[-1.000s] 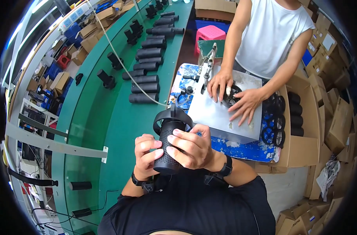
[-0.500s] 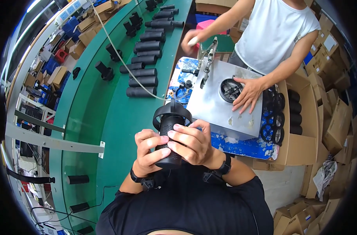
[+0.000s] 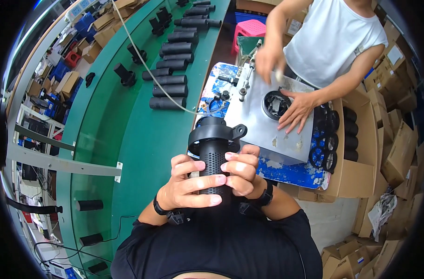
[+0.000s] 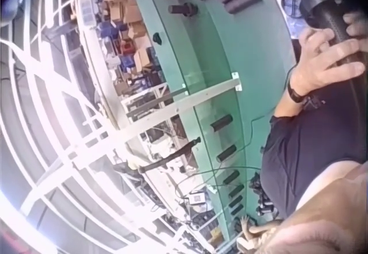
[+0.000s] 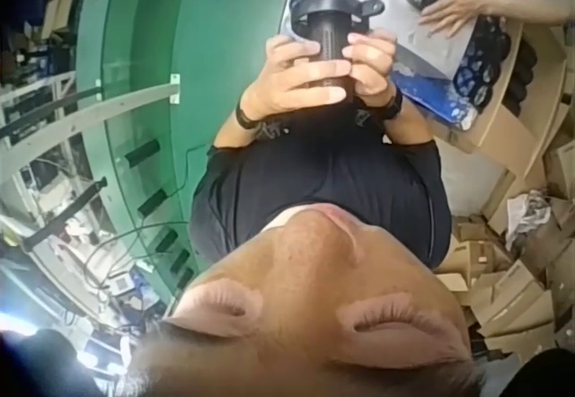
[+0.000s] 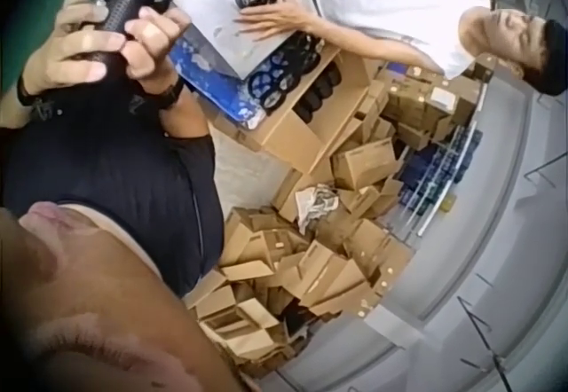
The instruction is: The person picks up a black cylinder, turns it over to show the internal circuit board, and places it into a metal machine. They then press a black cap onto the cylinder before removing it and setting it back on the table.
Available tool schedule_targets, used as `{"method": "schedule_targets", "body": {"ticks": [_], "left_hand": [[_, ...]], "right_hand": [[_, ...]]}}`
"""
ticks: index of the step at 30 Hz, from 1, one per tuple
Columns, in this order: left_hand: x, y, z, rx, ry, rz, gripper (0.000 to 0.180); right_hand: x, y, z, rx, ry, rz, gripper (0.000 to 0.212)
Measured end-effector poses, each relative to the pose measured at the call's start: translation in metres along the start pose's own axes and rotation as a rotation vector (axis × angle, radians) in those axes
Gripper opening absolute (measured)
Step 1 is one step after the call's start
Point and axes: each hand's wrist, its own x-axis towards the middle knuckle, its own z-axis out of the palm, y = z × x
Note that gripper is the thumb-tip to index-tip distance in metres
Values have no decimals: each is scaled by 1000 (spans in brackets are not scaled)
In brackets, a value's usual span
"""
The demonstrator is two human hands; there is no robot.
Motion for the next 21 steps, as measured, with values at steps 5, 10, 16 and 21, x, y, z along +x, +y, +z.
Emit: {"method": "schedule_targets", "body": {"ticks": [5, 10, 16, 21], "left_hand": [[7, -5, -12, 1, -78, 6, 51], [-19, -28, -10, -18, 109, -552, 64], [-54, -63, -43, -359, 399, -1292, 58], [-62, -66, -61, -315, 458, -1309, 58]], "right_hand": [[4, 2, -2, 7, -37, 57, 26], [42, 6, 17, 18, -394, 416, 40], [3, 65, -7, 120, -427, 947, 27], [-20, 78, -20, 216, -501, 1173, 19]]}}
